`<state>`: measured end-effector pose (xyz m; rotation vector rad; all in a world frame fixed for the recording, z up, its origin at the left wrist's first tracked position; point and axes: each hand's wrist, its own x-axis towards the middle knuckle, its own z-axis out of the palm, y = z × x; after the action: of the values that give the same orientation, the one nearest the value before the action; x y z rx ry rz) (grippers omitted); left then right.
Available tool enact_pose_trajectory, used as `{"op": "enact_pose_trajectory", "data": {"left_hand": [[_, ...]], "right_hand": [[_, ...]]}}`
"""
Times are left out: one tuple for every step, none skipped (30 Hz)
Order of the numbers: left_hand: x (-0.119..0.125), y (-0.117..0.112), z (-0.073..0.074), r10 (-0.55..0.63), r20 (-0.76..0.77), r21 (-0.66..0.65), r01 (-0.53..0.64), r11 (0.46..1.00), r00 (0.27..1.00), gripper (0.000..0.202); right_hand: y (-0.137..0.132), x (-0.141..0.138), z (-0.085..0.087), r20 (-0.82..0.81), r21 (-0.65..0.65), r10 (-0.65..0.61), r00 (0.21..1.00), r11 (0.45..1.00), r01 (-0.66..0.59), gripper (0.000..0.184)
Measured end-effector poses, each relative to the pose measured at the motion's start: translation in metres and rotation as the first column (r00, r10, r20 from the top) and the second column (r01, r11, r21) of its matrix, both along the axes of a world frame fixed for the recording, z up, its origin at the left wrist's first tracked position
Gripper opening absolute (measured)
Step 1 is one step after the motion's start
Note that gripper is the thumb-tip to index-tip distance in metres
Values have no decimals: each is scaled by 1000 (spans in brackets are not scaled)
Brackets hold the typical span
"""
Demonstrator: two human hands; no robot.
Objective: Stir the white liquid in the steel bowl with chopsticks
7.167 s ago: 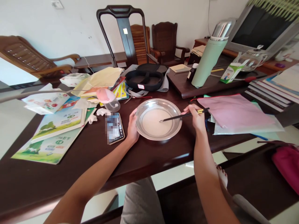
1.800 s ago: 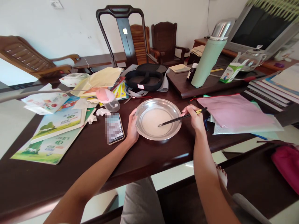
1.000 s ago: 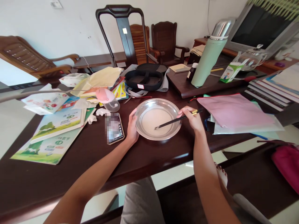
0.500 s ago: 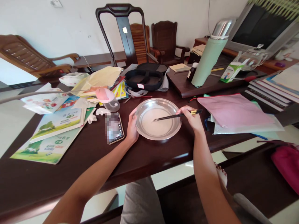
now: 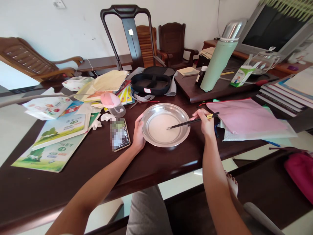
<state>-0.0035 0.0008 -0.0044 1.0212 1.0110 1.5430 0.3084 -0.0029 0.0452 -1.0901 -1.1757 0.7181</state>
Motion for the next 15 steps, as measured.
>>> {"op": "enact_pose_trajectory", "data": {"left_hand": [[0,0,0,4,3,2,-4,1000,1000,58],[0,0,0,8,5,4,-8,1000,1000,60],[0,0,1,11,8,4,-11,1000,1000,61],[0,0,1,14,9,4,-14,1000,1000,62],[0,0,1,15,7,4,-15,1000,1000,62],[1,0,1,16,5,3,-16,1000,1000,61],[1,0,1,16,4,3,-16,1000,1000,59],[1,0,1,17,4,2,-17,1000,1000,58],[1,0,1,19,6,1,-19,1000,1000,58],[1,0,1,20,9,0,-20,1000,1000,57],[1,0,1,22,13,-2,-21,1000,1000,57],[1,0,1,21,17,-5,-21,1000,1000,57],[1,0,1,20,20,-9,-20,1000,1000,58],[1,0,1,19,24,-12,-19,1000,1000,59],[1,0,1,18,26,-15,-18,1000,1000,60]], "right_hand": [[0,0,0,-6,-8,16,1000,1000,-16,56],[0,0,-1,3,-24,55,998,998,-55,56],[-1,-1,-1,24,-42,104,994,994,-103,56],[-1,-2,-1,52,-57,149,987,988,-146,56],[-1,-3,-1,81,-63,178,981,983,-173,56],[-1,-3,0,102,-58,181,978,983,-176,56],[-1,-3,-1,111,-44,158,981,987,-154,56],[0,-2,-1,104,-24,113,988,994,-111,55],[1,-1,-1,83,-4,62,995,998,-62,55],[1,0,-2,55,10,18,998,1000,-19,55],[1,1,-2,27,15,-7,1000,1000,6,55],[1,1,-2,12,11,-4,1000,1000,4,55],[0,1,-2,12,-1,25,1000,1000,-25,55],[0,0,-2,28,-16,69,997,998,-69,55],[-1,-1,-2,54,-29,117,992,993,-116,54]]}}
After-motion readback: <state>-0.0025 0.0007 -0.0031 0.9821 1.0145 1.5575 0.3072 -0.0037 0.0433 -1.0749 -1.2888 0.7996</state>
